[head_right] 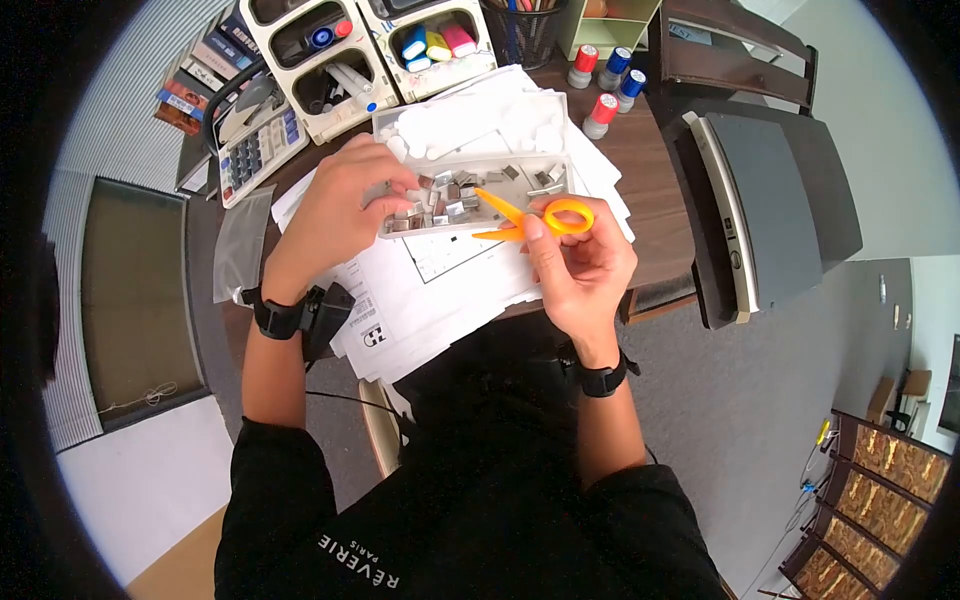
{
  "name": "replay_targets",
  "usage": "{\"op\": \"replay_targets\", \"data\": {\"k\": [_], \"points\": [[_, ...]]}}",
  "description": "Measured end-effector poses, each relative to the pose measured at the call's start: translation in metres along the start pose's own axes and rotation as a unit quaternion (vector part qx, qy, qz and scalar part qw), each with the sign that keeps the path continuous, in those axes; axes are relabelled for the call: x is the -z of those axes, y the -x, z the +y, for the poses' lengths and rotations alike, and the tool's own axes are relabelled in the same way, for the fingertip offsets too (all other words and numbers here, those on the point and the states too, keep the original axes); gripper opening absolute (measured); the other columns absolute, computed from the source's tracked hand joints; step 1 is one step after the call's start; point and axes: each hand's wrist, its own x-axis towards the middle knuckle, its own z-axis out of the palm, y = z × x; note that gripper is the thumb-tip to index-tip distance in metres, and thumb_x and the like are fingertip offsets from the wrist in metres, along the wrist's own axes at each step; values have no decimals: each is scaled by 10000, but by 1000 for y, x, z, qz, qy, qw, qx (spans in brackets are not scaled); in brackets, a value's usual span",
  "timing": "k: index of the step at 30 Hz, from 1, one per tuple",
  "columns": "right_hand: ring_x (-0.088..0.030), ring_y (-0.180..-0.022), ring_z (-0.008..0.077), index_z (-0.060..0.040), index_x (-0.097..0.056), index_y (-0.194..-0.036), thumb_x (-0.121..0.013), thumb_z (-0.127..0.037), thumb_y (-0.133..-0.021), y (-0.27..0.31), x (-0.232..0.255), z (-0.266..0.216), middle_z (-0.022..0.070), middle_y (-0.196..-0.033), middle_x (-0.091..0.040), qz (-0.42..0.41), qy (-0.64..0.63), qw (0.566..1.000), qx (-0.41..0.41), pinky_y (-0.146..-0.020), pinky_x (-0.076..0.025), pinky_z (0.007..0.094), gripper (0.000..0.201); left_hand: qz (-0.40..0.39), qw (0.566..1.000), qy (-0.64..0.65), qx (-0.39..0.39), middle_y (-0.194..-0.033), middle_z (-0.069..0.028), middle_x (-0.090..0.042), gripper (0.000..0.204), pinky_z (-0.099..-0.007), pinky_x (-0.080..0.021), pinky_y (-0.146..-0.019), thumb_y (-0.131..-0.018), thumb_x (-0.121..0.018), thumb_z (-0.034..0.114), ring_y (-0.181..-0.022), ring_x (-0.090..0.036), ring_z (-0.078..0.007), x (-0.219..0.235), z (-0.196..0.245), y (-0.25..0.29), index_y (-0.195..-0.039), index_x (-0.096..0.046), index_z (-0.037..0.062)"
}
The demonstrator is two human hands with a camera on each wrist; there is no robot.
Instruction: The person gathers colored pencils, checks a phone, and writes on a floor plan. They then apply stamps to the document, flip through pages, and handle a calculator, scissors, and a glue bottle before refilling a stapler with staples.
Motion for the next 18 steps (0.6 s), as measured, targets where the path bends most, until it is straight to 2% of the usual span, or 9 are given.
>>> {"op": "replay_targets", "data": {"k": [6,13,15,16,18], "points": [[-650,-724,82,18,-595,-1003,-688,-1,-928,0,0,2,108,-1002,-697,0,5,1000,8,-575,-487,192,121,-25,999,-34,-2,-849,-101,-628,138,-400,-463,-773,-757,-746,-10,-901,-548,-285,-2,5,1,-865,-660,-2],[-642,-727,76,18,-594,-1005,-690,9,-924,0,-1,-1,104,-1004,-698,0,8,1000,-2,-593,-486,187,126,-39,999,-9,7,-809,-100,-633,179,-402,-465,-764,-756,-739,-34,-864,-559,-293,0,9,-1,-918,-682,13],[-652,-751,83,19,-600,-1008,-691,10,-923,0,-1,0,103,-1000,-701,-5,0,1000,1,-613,-495,194,125,9,1000,5,-27,-807,-100,-645,164,-393,-468,-765,-766,-733,-26,-858,-566,-296,-2,7,-1,-917,-690,18],[-662,-775,90,21,-606,-1012,-692,11,-922,0,-1,1,101,-997,-703,-9,-8,1000,3,-634,-504,200,124,8,1000,4,-30,-807,-100,-645,164,-393,-468,-765,-766,-733,-26,-858,-566,-296,-1,9,-2,-917,-690,18],[-672,-807,99,22,-613,-1013,-696,13,-919,0,-1,1,102,-1007,-706,-20,2,1000,7,-655,-510,206,125,46,997,23,-51,-862,-98,-678,194,-327,-475,-720,-770,-714,-42,-817,-593,-231,0,13,-4,-956,-710,15]]}}
